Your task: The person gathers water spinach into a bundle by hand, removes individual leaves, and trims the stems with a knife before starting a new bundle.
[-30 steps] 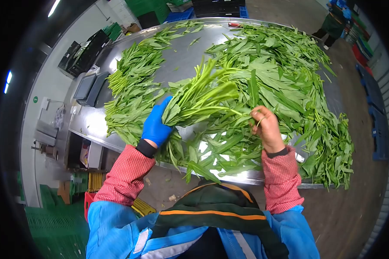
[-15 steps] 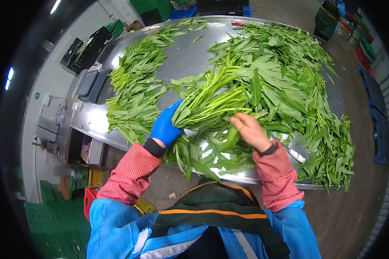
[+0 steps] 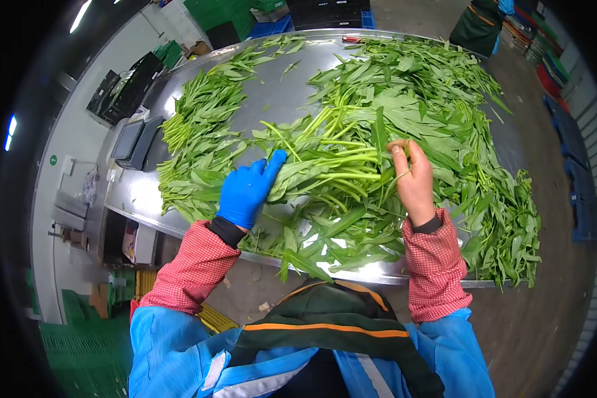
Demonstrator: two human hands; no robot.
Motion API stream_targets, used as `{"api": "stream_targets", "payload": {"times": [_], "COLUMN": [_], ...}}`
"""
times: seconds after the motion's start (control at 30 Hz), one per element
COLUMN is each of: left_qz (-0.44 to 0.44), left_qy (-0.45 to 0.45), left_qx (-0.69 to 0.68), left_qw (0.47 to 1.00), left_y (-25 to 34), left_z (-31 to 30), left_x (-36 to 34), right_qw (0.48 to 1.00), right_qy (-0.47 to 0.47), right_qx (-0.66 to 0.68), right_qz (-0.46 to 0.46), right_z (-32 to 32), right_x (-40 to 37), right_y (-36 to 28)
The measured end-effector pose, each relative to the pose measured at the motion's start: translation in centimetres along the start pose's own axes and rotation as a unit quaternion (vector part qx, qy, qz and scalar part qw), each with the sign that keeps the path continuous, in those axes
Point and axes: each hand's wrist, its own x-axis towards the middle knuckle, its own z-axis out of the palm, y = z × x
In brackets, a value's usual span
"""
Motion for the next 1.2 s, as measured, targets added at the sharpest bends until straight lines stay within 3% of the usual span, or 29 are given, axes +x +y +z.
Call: {"api": "stream_targets", "payload": {"times": [0.2, 0.3, 0.43, 0.57, 0.73, 0.83, 0.93, 1.13, 1.2], "left_qz": [0.054, 0.074, 0.097, 0.172, 0.121, 0.115, 0.114, 0.109, 0.100], "left_qy": [0.003, -0.011, -0.021, 0.022, 0.004, 0.005, 0.021, 0.002, -0.019], "left_qx": [0.037, 0.029, 0.048, 0.085, 0.011, -0.007, -0.019, -0.030, -0.034], "left_qw": [0.998, 0.997, 0.994, 0.981, 0.993, 0.993, 0.993, 0.994, 0.994], "left_y": [0.8, 1.2, 1.2, 1.2, 0.5, 0.4, 0.3, 0.5, 0.7], "left_z": [-0.9, -1.3, -1.2, -0.5, 0.0, 0.1, 0.1, -0.2, -0.8], "left_x": [0.2, 0.5, 0.4, 0.2, -0.2, -0.2, 0.0, 0.1, -0.1], "right_qw": [0.948, 0.945, 0.957, 0.925, 0.970, 0.977, 0.972, 0.986, 0.951], "right_qy": [-0.039, -0.121, -0.125, -0.246, -0.210, -0.198, -0.194, -0.104, -0.119], "right_qx": [-0.255, -0.248, -0.206, -0.219, -0.019, 0.025, 0.117, 0.111, 0.215], "right_qz": [-0.184, -0.178, -0.164, -0.191, -0.119, -0.069, 0.058, 0.073, 0.186], "right_z": [0.9, 2.5, 3.0, 4.2, 3.2, 3.6, 3.7, 3.9, 2.7], "right_x": [0.5, 0.0, 0.3, 0.0, -0.3, -0.6, -0.9, -1.2, -1.1], "right_y": [-1.2, -2.6, -2.6, -1.5, -1.6, -1.3, -1.4, 0.4, -0.6]}}
